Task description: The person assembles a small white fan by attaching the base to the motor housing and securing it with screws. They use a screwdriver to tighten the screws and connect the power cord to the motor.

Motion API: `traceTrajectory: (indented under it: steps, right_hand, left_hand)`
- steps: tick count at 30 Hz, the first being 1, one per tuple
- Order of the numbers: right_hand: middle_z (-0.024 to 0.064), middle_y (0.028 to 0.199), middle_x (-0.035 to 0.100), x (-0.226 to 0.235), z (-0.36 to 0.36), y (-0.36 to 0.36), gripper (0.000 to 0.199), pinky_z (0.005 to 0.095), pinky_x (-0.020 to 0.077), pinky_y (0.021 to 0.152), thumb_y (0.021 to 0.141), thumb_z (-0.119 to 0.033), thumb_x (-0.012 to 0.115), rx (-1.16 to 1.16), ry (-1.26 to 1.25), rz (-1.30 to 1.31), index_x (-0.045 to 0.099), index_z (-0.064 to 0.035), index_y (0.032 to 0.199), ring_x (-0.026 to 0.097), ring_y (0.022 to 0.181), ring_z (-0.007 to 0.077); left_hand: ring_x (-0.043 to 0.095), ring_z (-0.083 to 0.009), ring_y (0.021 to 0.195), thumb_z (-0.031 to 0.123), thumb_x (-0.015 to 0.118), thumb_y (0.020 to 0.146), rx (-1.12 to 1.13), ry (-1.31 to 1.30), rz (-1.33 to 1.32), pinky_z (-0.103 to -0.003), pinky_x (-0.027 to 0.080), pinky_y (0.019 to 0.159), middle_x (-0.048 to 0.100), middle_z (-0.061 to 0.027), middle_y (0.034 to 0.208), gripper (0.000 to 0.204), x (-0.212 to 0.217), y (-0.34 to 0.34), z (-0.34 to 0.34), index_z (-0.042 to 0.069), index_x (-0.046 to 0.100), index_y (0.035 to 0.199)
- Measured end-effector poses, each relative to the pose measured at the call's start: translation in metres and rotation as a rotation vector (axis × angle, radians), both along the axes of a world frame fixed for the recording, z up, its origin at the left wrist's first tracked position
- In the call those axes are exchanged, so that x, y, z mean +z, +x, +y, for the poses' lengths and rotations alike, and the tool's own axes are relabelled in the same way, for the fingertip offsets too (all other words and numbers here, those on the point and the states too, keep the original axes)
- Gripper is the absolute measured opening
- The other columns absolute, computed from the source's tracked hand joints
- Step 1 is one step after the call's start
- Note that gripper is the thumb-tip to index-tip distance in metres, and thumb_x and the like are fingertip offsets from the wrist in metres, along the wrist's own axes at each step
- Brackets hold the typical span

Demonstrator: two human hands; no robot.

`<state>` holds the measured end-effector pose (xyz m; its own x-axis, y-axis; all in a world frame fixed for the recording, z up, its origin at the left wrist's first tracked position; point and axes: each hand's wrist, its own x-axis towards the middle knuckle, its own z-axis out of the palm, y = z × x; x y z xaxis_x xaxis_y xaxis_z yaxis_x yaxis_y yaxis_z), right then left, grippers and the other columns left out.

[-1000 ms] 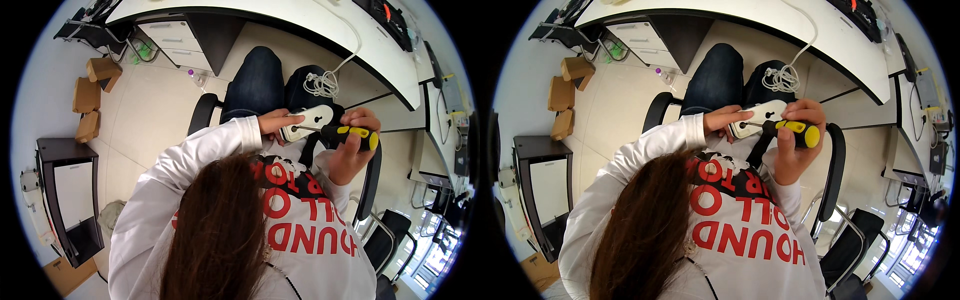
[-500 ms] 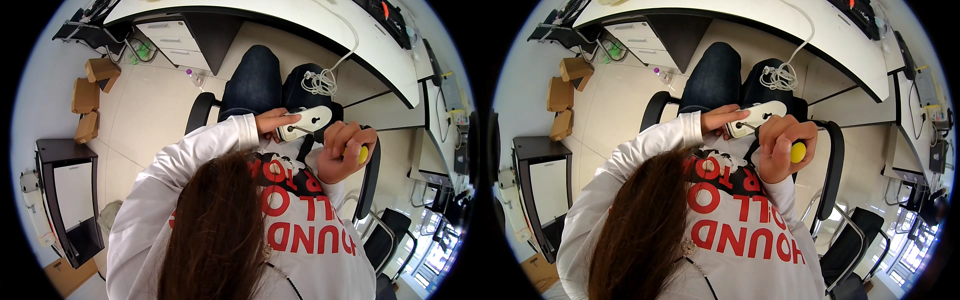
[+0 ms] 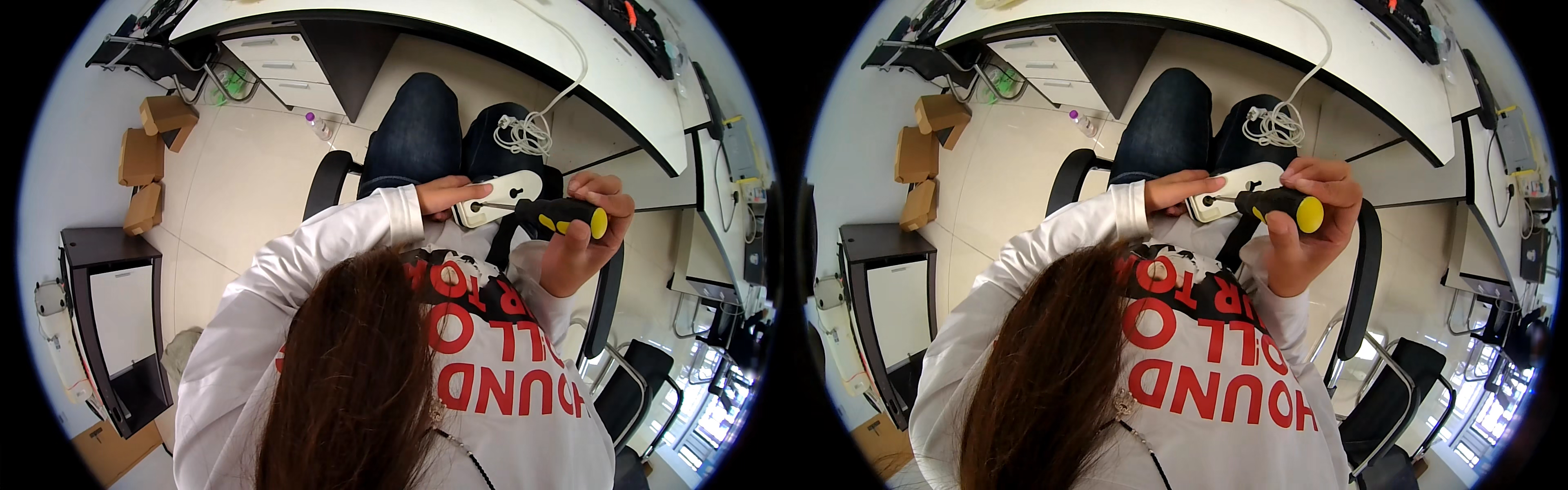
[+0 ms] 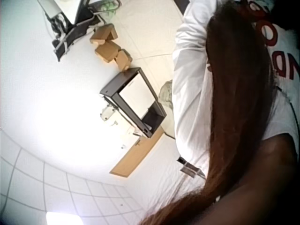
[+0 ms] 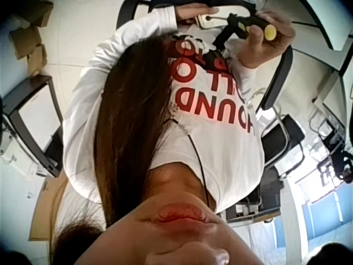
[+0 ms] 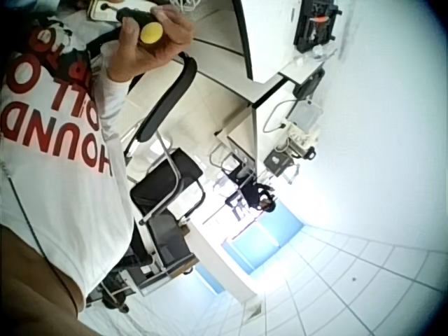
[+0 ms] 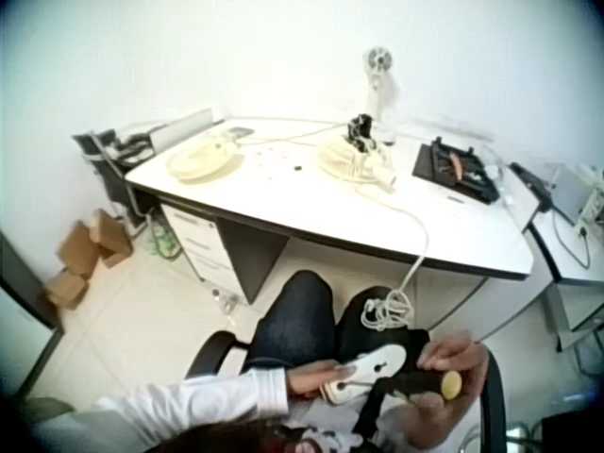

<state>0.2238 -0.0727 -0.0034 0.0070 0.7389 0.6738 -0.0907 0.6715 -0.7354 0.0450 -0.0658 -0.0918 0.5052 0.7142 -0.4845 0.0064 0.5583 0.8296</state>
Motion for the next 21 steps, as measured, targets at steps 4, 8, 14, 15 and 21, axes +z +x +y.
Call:
traceTrajectory:
  steps: [4, 8, 14, 15, 21]
  right_hand:
    - [0.013, 0.093, 0.058, 0.006, 0.0, 0.015, 0.044, 0.0297, 0.0473, 0.078, 0.08, -0.034, 0.068, 0.173, -0.101, -0.065, 0.049, -0.002, 0.103, 0.057, 0.09, 0.0209]
    - [0.0161, 0.1, 0.058, 0.021, -0.01, 0.005, 0.04, 0.0298, 0.048, 0.081, 0.086, -0.034, 0.059, 0.168, -0.23, 0.003, 0.049, -0.0011, 0.107, 0.058, 0.096, 0.0231]
    - [0.0157, 0.104, 0.054, 0.012, -0.003, 0.002, 0.033, 0.0291, 0.0464, 0.078, 0.088, -0.028, 0.055, 0.003, 0.095, -0.209, 0.051, -0.0053, 0.112, 0.056, 0.089, 0.0216]
    - [0.0151, 0.104, 0.054, 0.013, -0.002, 0.004, 0.03, 0.0287, 0.0463, 0.077, 0.088, -0.026, 0.056, -0.073, 0.158, -0.277, 0.053, -0.0059, 0.111, 0.056, 0.088, 0.0213]
    - [0.0095, 0.098, 0.055, 0.038, -0.017, 0.018, 0.026, 0.0265, 0.049, 0.072, 0.073, 0.001, 0.066, -0.282, 0.069, -0.519, 0.068, -0.008, 0.097, 0.058, 0.089, 0.0198]
  left_hand:
    - [0.031, -0.0037, 0.046, 0.06, 0.054, 0.079, -0.013, -0.022, -0.006, -0.02, 0.02, 0.04, 0.05, 0.0008, 0.068, 0.06, -0.007, -0.001, 0.003, 0.004, 0.054, 0.098]
    - [0.029, -0.0038, 0.045, 0.061, 0.055, 0.078, -0.023, -0.03, 0.001, -0.021, 0.019, 0.04, 0.048, 0.0018, 0.066, 0.058, -0.003, -0.002, 0.004, 0.005, 0.054, 0.096]
    - [0.032, -0.0036, 0.047, 0.06, 0.051, 0.081, -0.01, -0.025, -0.027, -0.019, 0.023, 0.042, 0.047, 0.0026, 0.065, 0.056, -0.005, -0.002, -0.001, 0.006, 0.054, 0.096]
    - [0.03, -0.004, 0.046, 0.061, 0.053, 0.079, -0.005, -0.028, -0.02, -0.02, 0.021, 0.041, 0.047, 0.0019, 0.065, 0.058, -0.005, -0.001, -0.001, 0.005, 0.053, 0.095]
    - [0.028, -0.0049, 0.044, 0.064, 0.054, 0.077, -0.005, -0.015, 0.026, -0.022, 0.019, 0.039, 0.045, 0.001, 0.063, 0.063, -0.012, 0.0, 0.001, 0.004, 0.052, 0.094]
